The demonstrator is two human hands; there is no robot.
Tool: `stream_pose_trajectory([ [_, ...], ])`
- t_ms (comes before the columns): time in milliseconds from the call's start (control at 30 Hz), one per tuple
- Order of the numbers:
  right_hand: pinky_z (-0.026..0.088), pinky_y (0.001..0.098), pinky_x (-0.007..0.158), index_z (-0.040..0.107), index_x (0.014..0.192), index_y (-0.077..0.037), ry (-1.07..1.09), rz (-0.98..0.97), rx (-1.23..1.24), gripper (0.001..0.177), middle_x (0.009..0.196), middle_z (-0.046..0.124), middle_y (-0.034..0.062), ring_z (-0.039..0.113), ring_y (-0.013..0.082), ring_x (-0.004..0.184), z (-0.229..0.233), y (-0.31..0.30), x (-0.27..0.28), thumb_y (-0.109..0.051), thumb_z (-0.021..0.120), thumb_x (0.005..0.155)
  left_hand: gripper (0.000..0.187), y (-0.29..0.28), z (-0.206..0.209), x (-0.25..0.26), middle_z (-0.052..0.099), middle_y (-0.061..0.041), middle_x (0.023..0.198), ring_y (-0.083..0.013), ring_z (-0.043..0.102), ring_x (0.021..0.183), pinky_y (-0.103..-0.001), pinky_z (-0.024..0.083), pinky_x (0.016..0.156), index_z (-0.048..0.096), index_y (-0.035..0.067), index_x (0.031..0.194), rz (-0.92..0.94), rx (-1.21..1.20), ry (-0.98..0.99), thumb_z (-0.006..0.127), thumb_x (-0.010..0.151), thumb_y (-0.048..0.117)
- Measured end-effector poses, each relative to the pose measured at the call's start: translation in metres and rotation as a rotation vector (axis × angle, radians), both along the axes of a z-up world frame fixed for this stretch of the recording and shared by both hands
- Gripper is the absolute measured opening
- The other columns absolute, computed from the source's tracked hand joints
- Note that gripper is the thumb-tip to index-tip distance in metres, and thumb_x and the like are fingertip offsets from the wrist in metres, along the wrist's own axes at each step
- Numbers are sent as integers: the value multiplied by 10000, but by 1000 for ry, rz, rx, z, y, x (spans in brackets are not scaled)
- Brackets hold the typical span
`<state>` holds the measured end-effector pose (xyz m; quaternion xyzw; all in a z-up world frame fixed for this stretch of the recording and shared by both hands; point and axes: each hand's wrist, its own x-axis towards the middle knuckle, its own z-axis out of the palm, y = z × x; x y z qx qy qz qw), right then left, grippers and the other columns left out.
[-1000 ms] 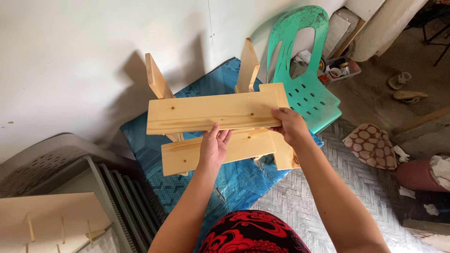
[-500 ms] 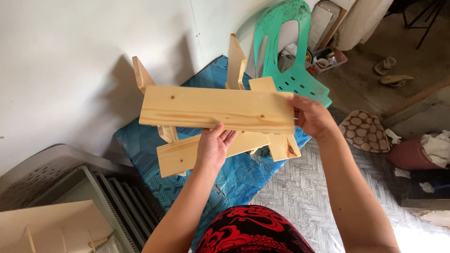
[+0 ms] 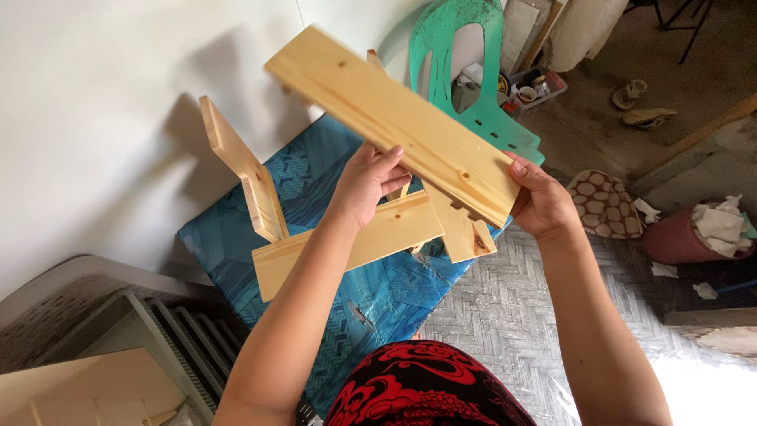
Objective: The person disassembles a small wooden three-tiered stand by hand, removing the top shelf, middle shelf, and side supports. They place the pieces on a nearby green plastic chair and then retrieve another similar stand to begin disassembling it as well.
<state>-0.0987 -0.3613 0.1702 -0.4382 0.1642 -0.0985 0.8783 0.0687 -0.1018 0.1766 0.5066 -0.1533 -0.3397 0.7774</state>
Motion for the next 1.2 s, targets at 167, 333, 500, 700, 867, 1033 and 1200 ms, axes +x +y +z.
stream_pose_trajectory([
  [167, 530, 374, 1058, 482, 1507, 1, -39, -178, -14, 541, 1382, 642, 117, 637, 222, 1244, -29, -13, -16, -240, 563, 1030, 625, 15, -27, -3, 664, -145, 1347, -248, 673, 1225, -409, 524, 1042, 395, 79, 1494, 53, 139, -133, 665, 967, 280],
  [333, 513, 347, 998, 495, 1534, -60, -62, -273, -37, 481, 1400, 631, 56, 607, 177, 1211, -67, -39, -34, -224, 525, 1083, 531, 54, -67, -7, 705, -127, 1292, -212, 679, 1162, -371, 518, 973, 549, 43, 1408, 104, 288, -124, 675, 942, 262],
  [500, 566, 377, 988, 553, 1410, -76, 130, -388, -61, 354, 1298, 650, 63, 651, 193, 1126, -128, -50, -43, -175, 504, 1073, 483, 84, -92, -11, 712, -136, 1266, -192, 690, 1118, -326, 532, 946, 574, 37, 1376, 186, 325, -34, 677, 939, 215],
  [700, 591, 414, 947, 593, 1344, -97, 271, -438, 43, 314, 1239, 669, 82, 674, 238, 1076, -219, -44, -46, -135, 536, 1037, 476, 109, -105, -14, 724, -136, 1241, -190, 694, 1115, -310, 520, 919, 568, 20, 1376, 229, 322, 15, 666, 937, 172],
  [867, 596, 439, 938, 562, 1360, -118, 314, -445, 113, 330, 1263, 654, 86, 671, 242, 1101, -261, -40, -45, -141, 572, 1031, 473, 122, -109, -17, 721, -141, 1237, -182, 686, 1109, -309, 513, 912, 558, 12, 1386, 245, 334, 40, 652, 946, 159],
  [1033, 598, 438, 913, 531, 1428, -101, 312, -393, 83, 407, 1304, 643, 114, 665, 259, 1110, -270, -36, -42, -153, 586, 1029, 467, 131, -105, -20, 723, -129, 1243, -183, 685, 1104, -307, 517, 916, 559, 19, 1387, 255, 352, 36, 641, 950, 161],
  [1200, 603, 465, 903, 449, 1445, -118, 413, -411, 46, 466, 1294, 626, 120, 665, 264, 1102, -264, -25, -39, -129, 598, 1004, 465, 134, -92, -23, 719, -127, 1255, -186, 682, 1139, -308, 517, 953, 557, 31, 1391, 256, 372, 59, 634, 954, 170],
])
